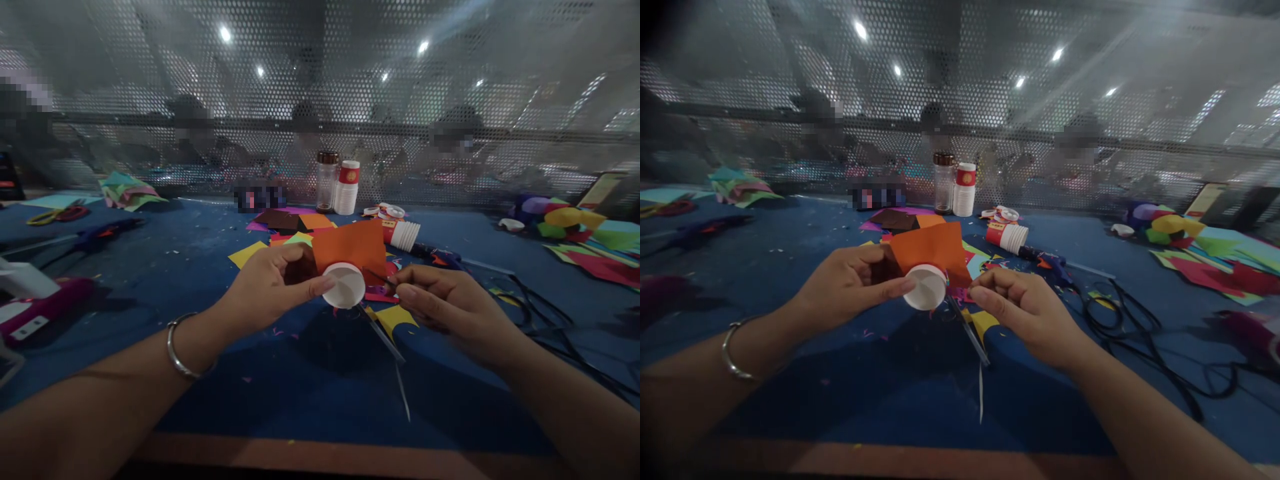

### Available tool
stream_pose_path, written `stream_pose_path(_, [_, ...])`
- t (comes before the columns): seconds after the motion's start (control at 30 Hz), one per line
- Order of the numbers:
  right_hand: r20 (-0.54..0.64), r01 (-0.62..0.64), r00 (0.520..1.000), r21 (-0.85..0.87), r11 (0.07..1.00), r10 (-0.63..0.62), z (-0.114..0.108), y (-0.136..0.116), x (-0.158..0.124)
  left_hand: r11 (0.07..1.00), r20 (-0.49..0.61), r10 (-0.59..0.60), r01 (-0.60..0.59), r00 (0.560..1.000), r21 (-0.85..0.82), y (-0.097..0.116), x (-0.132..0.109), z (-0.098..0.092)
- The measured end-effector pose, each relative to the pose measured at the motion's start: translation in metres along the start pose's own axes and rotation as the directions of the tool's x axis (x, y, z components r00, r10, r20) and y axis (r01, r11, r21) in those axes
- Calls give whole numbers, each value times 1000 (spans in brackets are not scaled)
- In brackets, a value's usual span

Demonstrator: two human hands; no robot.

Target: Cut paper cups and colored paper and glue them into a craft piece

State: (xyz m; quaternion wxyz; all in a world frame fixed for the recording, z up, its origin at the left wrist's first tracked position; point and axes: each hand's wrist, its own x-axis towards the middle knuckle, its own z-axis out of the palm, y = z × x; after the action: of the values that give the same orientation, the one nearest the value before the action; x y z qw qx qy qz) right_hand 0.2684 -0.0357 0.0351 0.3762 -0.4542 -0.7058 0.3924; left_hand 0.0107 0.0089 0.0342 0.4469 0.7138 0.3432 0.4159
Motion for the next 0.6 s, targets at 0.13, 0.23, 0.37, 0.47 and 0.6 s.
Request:
stream_pose_path(0.13, [7,-7,1000,32,999,7,0,-2,1,1000,-15,4,-3,1000,18,-1,0,-1])
stream_pose_path(0.23, [12,-5,1000,30,1000,4,0,-2,1,1000,-16,14,-14,1000,19,-1,0,-1])
stream_pose_path(0.37, [21,-9,1000,7,1000,9,0,-2,1,1000,0,7,-7,1000,6,-1,-2,2])
stream_pose_path(0.47, [34,-25,999,6,1000,25,1,-2,2,999,20,12,-11,1000,-36,0,-3,5])
stream_pose_path(0.6, [35,-27,999,2,1000,27,1,-3,2,999,30,29,-28,999,-34,-1,-4,5])
